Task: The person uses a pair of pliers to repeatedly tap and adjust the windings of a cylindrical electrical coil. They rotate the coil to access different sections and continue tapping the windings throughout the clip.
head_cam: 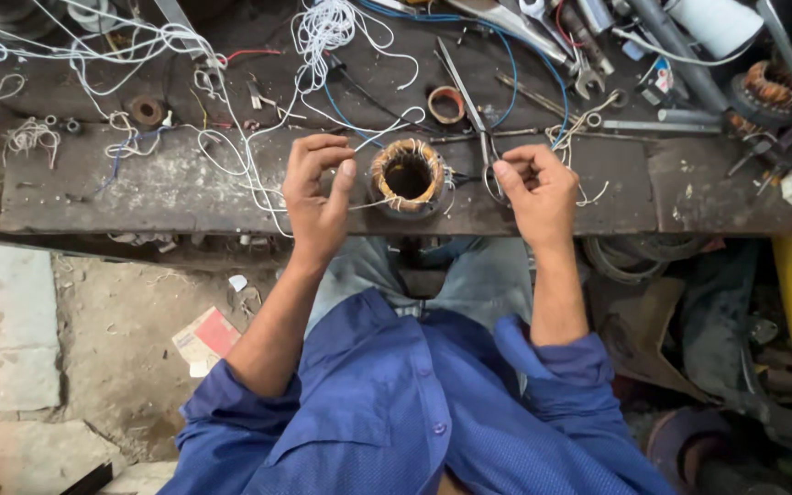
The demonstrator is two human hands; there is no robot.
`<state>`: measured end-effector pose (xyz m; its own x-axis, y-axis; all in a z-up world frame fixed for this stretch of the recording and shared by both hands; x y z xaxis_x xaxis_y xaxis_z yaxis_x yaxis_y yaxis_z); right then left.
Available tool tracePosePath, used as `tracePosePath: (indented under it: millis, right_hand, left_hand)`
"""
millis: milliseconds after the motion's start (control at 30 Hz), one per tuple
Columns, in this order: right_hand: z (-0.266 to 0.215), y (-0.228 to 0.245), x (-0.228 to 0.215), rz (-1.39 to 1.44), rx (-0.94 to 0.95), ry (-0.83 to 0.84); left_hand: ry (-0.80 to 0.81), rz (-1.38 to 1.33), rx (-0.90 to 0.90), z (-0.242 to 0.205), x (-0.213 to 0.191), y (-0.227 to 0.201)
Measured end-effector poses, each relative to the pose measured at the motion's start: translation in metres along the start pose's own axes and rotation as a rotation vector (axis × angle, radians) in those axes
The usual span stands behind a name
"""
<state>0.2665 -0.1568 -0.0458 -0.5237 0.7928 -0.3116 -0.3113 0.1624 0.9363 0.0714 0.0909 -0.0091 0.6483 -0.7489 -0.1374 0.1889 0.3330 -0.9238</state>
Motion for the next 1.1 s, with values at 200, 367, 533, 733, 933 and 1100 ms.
tracePosePath:
  millis: [200, 367, 533, 733, 933, 1100]
  right_hand:
    - [-0.001, 0.002, 0.0, 0.04, 0.022, 0.013]
    - [0.0, 0.0, -0.003, 0.031, 0.008, 0.004]
    - [0.0, 0.003, 0.0, 0.053, -0.007, 0.017]
    - [-0.004, 0.007, -0.001, -0.027, -0.01, -0.008]
    - [-0.004, 0.014, -0.001, -0.029, -0.019, -0.022]
    - [-0.007, 0.009, -0.001, -0.049, -0.013, -0.026]
  left_hand:
    - [0.265, 0.333, 0.401, -0.014, 0.029, -0.044]
    - [0.302, 0.347, 0.321, -0.018, 0.035, -0.052]
    - [0.424, 0.397, 0.245, -0.006, 0.038, -0.055]
    - [0.13, 0.527, 0.311, -0.005, 0.037, -0.077]
    - [0.082, 0.616, 0.234, -0.023, 0.029, -0.095]
    - [0.191, 0.66, 0.233, -0.038, 0.036, -0.088]
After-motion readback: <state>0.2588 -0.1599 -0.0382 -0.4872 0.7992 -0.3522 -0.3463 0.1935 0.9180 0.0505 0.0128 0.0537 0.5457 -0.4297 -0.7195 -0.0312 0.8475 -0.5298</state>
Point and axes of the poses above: each hand's wrist, its own z-axis towards the middle knuckle, its own x-axis out of the palm, y = z × x, the point moved 8 cm from there along z, towards the middle knuckle, and after that the axes turned 8 degrees about y, right-handed, at the moved point
